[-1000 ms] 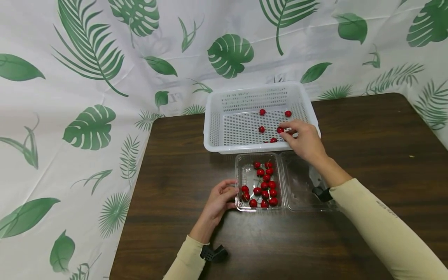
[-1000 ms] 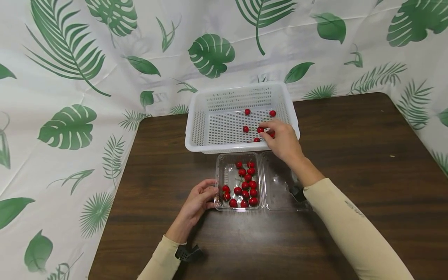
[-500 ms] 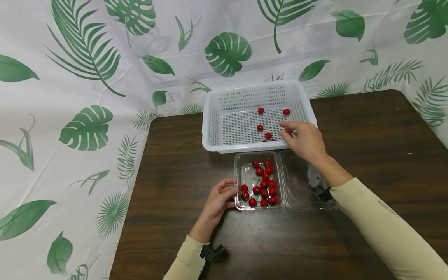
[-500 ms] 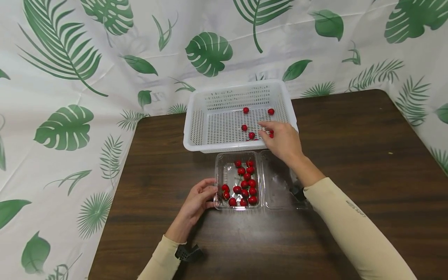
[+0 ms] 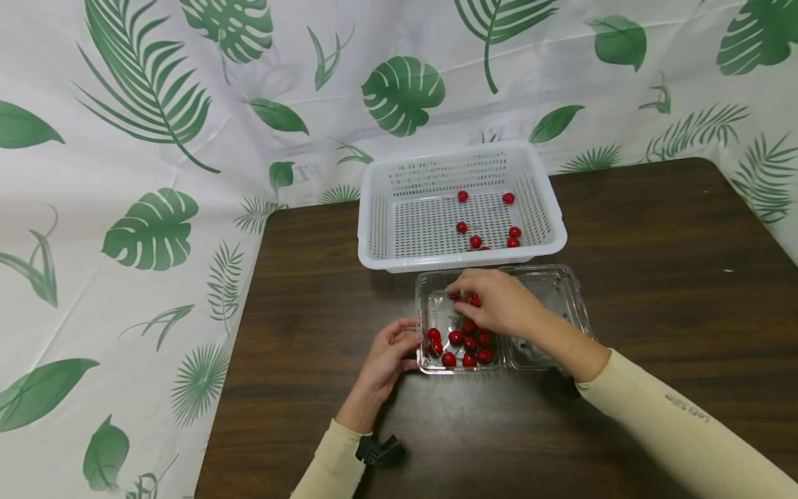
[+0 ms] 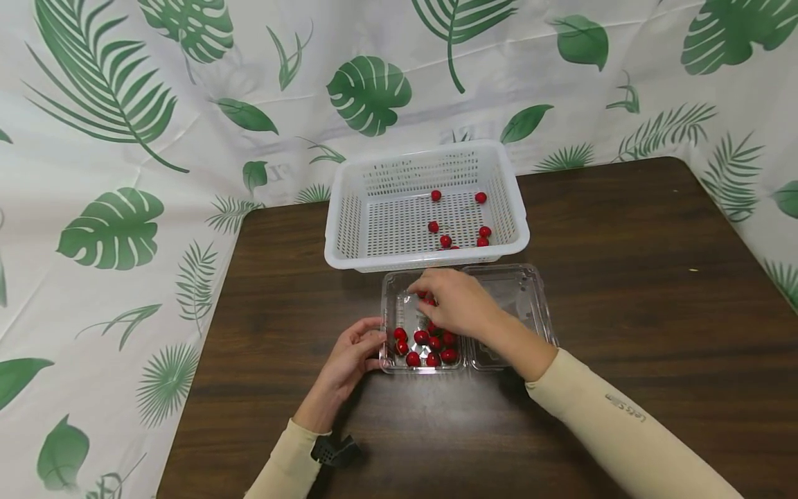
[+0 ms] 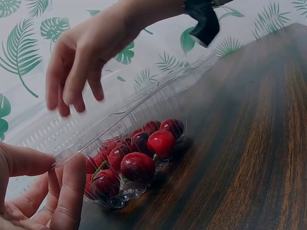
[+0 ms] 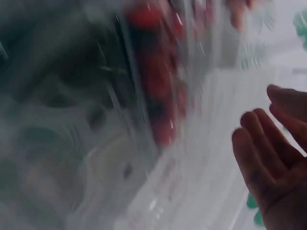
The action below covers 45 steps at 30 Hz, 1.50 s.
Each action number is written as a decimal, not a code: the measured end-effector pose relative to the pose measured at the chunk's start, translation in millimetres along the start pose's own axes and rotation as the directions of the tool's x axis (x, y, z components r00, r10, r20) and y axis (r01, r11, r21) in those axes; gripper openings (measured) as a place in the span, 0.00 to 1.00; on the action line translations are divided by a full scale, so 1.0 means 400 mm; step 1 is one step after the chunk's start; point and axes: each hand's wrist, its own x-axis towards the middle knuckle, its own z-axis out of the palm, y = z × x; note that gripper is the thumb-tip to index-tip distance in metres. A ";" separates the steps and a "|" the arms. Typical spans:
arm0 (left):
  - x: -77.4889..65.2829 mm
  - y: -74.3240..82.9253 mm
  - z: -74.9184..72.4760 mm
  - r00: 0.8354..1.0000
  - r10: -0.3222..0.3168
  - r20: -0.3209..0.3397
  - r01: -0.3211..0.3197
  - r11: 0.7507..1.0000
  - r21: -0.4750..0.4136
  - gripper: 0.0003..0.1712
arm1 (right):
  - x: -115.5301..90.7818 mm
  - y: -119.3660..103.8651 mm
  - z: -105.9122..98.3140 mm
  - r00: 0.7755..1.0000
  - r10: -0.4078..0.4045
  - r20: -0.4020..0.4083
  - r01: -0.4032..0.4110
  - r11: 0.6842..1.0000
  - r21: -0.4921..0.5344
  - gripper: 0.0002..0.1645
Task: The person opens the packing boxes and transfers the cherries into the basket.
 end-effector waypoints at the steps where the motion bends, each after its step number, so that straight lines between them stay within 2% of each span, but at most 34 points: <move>1: 0.000 0.001 0.000 1.000 0.003 0.002 -0.003 1.000 0.000 0.20 | -0.003 -0.006 0.013 0.999 -0.004 0.052 0.003 1.000 0.006 0.16; 5: 0.002 0.002 0.000 1.000 0.011 0.009 -0.011 1.000 -0.006 0.19 | -0.011 -0.022 0.060 0.983 -0.020 0.183 0.018 1.000 0.010 0.21; 9: 0.000 0.001 -0.001 1.000 0.006 0.011 -0.006 1.000 -0.011 0.19 | -0.017 -0.030 0.095 0.975 -0.045 0.217 0.050 0.999 -0.013 0.22; 14: -0.001 -0.001 -0.003 1.000 0.007 0.019 -0.007 1.000 -0.002 0.20 | -0.018 -0.036 0.120 0.975 -0.061 0.212 0.070 0.997 -0.036 0.22; 22: -0.002 -0.002 -0.003 1.000 0.008 0.015 -0.008 1.000 -0.001 0.22 | -0.016 -0.038 0.141 0.974 -0.044 0.221 0.053 0.998 -0.032 0.23; 37: 0.000 -0.007 -0.002 1.000 0.015 0.009 -0.014 1.000 -0.011 0.20 | -0.010 -0.037 0.152 0.974 -0.027 0.227 0.035 0.999 -0.031 0.22; 42: 0.000 -0.008 -0.001 1.000 0.018 0.007 -0.018 1.000 -0.013 0.17 | -0.009 -0.038 0.152 0.975 -0.008 0.223 0.014 1.000 -0.027 0.20; 45: 0.000 -0.008 0.000 1.000 0.021 0.005 -0.021 1.000 -0.012 0.17 | -0.008 -0.037 0.154 0.978 -0.022 0.207 0.029 0.999 -0.031 0.17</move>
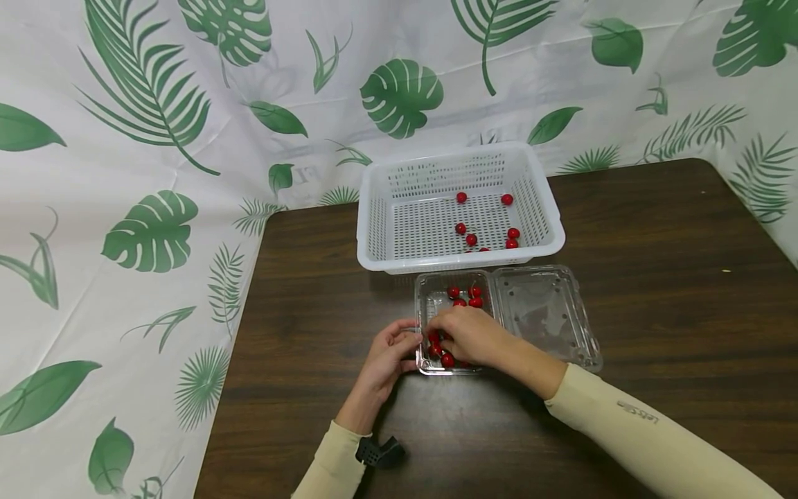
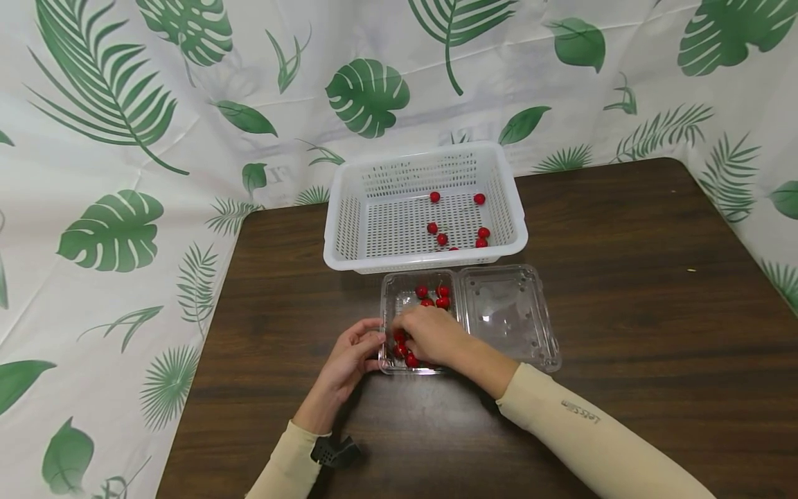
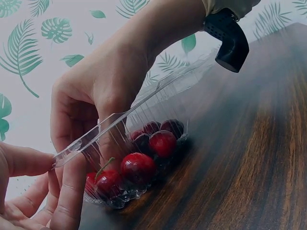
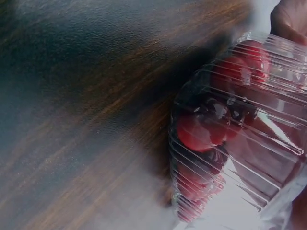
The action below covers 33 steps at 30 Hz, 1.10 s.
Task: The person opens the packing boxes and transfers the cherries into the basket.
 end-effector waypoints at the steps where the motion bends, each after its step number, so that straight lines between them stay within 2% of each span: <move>1: 0.000 0.000 0.000 1.000 0.001 0.000 -0.001 1.000 -0.001 0.17 | 0.001 0.001 0.001 1.000 -0.008 -0.006 0.008 1.000 -0.004 0.16; 9: -0.001 0.002 0.002 1.000 0.001 0.005 -0.001 1.000 -0.002 0.19 | 0.002 0.008 0.010 0.998 -0.050 -0.031 0.050 0.999 0.011 0.10; 20: 0.000 0.007 0.003 1.000 -0.008 0.013 0.007 1.000 0.011 0.20 | -0.002 0.024 0.005 0.995 -0.044 -0.085 0.052 0.994 0.096 0.09; 33: -0.002 0.008 0.001 1.000 -0.004 0.014 0.004 1.000 0.004 0.20 | -0.024 0.022 -0.057 0.991 -0.004 -0.136 0.028 0.984 0.176 0.15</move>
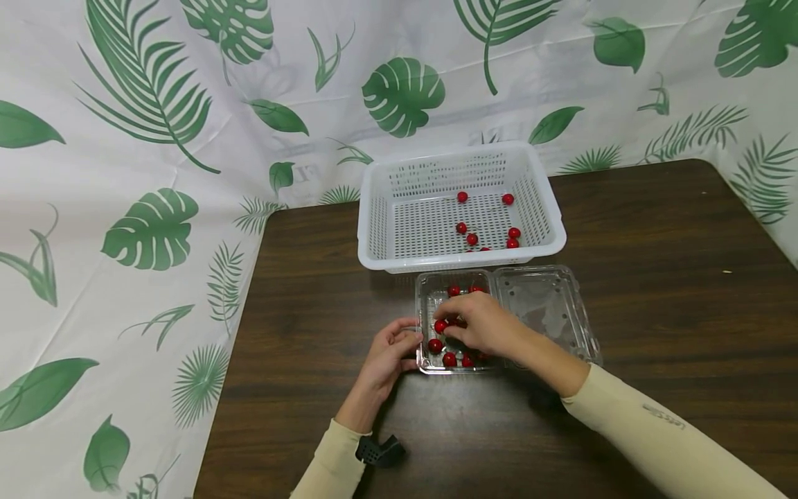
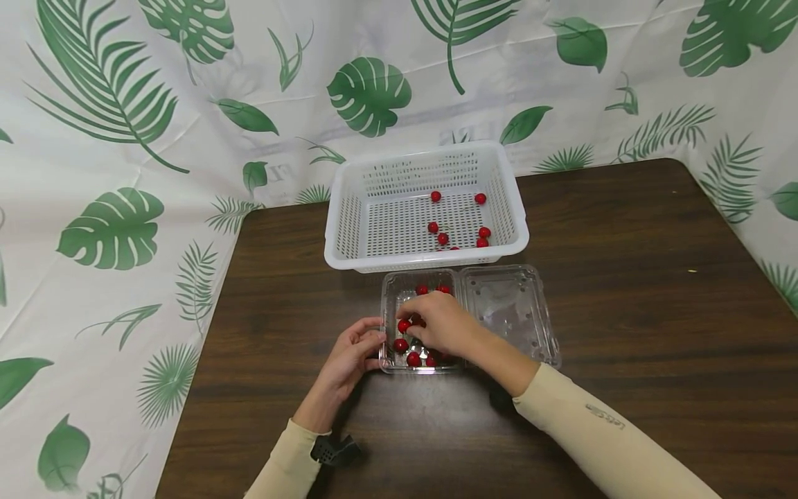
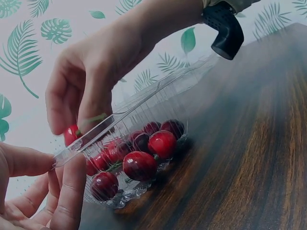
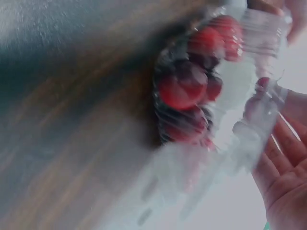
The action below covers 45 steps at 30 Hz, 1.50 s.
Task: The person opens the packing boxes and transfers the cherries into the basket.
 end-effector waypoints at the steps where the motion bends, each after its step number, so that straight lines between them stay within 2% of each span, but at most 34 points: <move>1: 0.000 0.000 0.000 1.000 -0.001 -0.001 0.001 1.000 -0.001 0.20 | 0.000 0.000 -0.006 1.000 -0.002 -0.007 0.002 1.000 0.006 0.15; 15: 0.000 -0.005 -0.003 1.000 0.005 -0.007 -0.005 1.000 -0.005 0.21 | -0.003 -0.008 -0.128 0.983 -0.009 -0.183 0.008 1.000 -0.005 0.15; 21: -0.001 -0.002 0.000 1.000 0.004 -0.013 -0.004 1.000 -0.001 0.20 | 0.003 0.015 -0.178 0.953 -0.017 -0.303 0.025 0.999 0.023 0.17; 29: 0.000 -0.002 -0.001 1.000 0.006 -0.006 -0.006 1.000 0.005 0.20 | 0.007 0.066 -0.223 0.905 0.031 -0.423 -0.048 0.998 -0.030 0.20; 38: 0.002 0.002 0.000 1.000 0.002 -0.002 -0.002 1.000 0.024 0.21 | 0.010 0.124 -0.232 0.879 0.080 -0.470 -0.104 0.994 -0.025 0.20; 45: -0.001 0.001 0.000 1.000 0.002 -0.005 -0.002 1.000 0.013 0.20 | 0.009 0.154 -0.228 0.876 0.139 -0.462 -0.160 0.987 -0.006 0.18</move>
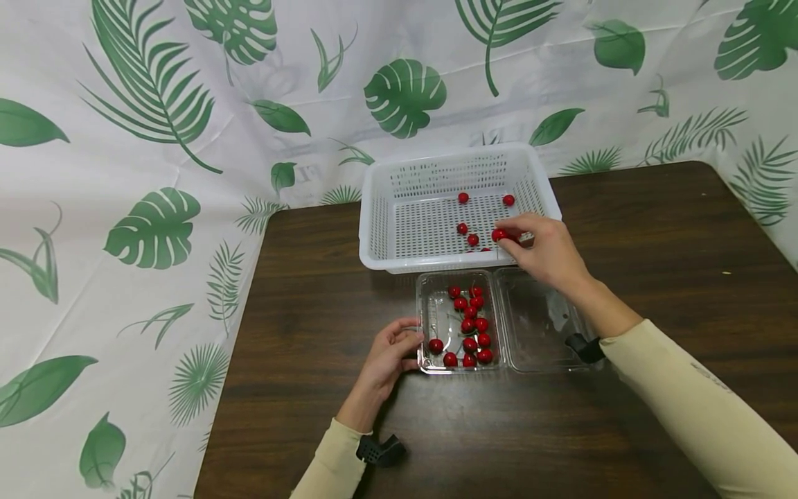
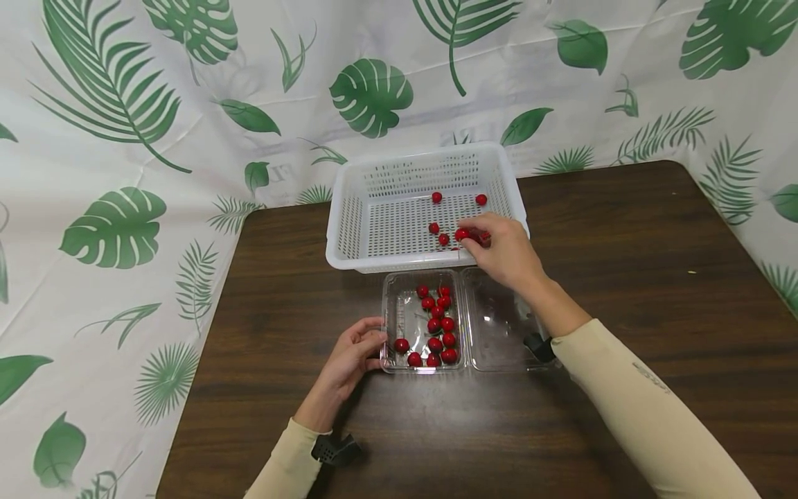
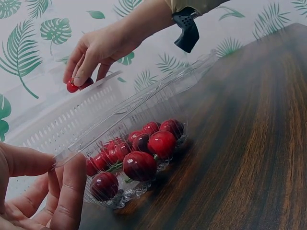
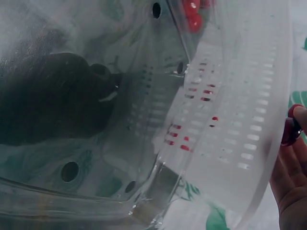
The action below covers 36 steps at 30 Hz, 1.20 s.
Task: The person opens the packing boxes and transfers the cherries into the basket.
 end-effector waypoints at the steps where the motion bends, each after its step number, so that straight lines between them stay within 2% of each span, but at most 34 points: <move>1: 0.000 0.000 0.000 1.000 0.001 -0.001 -0.001 1.000 -0.002 0.20 | 0.000 0.003 0.001 1.000 0.006 0.002 -0.006 1.000 -0.005 0.18; 14: -0.002 -0.001 -0.001 1.000 0.001 -0.009 -0.002 1.000 -0.012 0.17 | 0.006 0.023 0.011 0.999 0.047 0.001 -0.047 0.999 -0.005 0.15; 23: 0.001 0.000 0.000 1.000 -0.006 -0.004 0.006 1.000 -0.005 0.22 | 0.002 0.029 0.012 0.998 0.067 -0.001 -0.067 0.997 -0.033 0.14; 36: 0.004 -0.004 -0.002 1.000 0.002 0.012 -0.001 1.000 -0.015 0.20 | 0.000 0.034 0.013 0.998 0.060 0.014 -0.059 0.996 -0.066 0.14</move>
